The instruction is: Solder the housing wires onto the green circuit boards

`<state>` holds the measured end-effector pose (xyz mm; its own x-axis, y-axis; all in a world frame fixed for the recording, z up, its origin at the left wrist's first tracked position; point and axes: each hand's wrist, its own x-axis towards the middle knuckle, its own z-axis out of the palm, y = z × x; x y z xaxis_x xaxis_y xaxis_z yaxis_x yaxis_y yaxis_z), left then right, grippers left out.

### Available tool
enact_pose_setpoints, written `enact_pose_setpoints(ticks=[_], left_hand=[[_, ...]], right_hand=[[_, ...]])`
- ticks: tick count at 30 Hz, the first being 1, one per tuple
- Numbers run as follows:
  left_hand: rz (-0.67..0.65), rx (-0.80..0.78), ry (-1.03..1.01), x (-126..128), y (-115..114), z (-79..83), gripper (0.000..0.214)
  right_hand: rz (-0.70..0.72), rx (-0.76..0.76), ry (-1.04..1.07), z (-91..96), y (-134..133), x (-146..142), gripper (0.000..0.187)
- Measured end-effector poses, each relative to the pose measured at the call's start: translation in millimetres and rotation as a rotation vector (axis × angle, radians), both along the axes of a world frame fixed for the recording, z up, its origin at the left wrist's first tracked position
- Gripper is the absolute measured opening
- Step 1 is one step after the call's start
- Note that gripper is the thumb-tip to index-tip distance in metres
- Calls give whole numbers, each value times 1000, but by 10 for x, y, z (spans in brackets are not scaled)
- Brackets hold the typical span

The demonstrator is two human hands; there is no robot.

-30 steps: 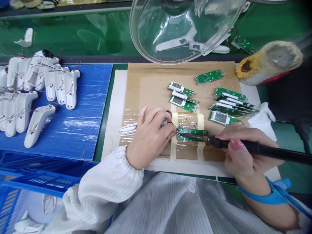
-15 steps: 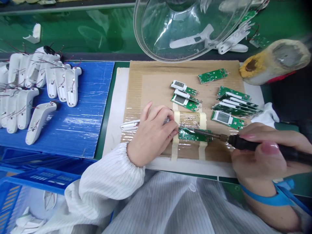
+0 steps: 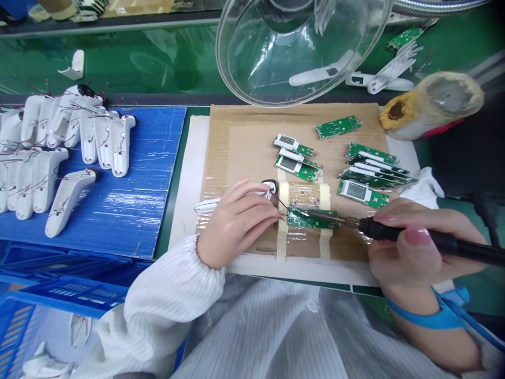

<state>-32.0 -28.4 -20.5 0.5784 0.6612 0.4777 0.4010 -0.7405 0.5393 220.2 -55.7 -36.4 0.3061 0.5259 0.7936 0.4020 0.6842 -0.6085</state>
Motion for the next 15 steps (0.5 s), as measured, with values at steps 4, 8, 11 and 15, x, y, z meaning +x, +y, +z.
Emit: enact_pose_setpoints(ticks=[4, 8, 11, 15], left_hand=[[24, 11, 41, 111, 33, -20, 8], [90, 32, 130, 140, -33, -17, 9], [153, 18, 175, 159, -98, -3, 10], [193, -25, 199, 192, -144, 6, 9]], right_hand=[[14, -31, 14, -13, -30, -7, 11], [66, -86, -32, 3, -68, 1, 12], [126, -126, -69, 24, -99, 22, 13], [186, -233, -128, 33, -146, 68, 14]])
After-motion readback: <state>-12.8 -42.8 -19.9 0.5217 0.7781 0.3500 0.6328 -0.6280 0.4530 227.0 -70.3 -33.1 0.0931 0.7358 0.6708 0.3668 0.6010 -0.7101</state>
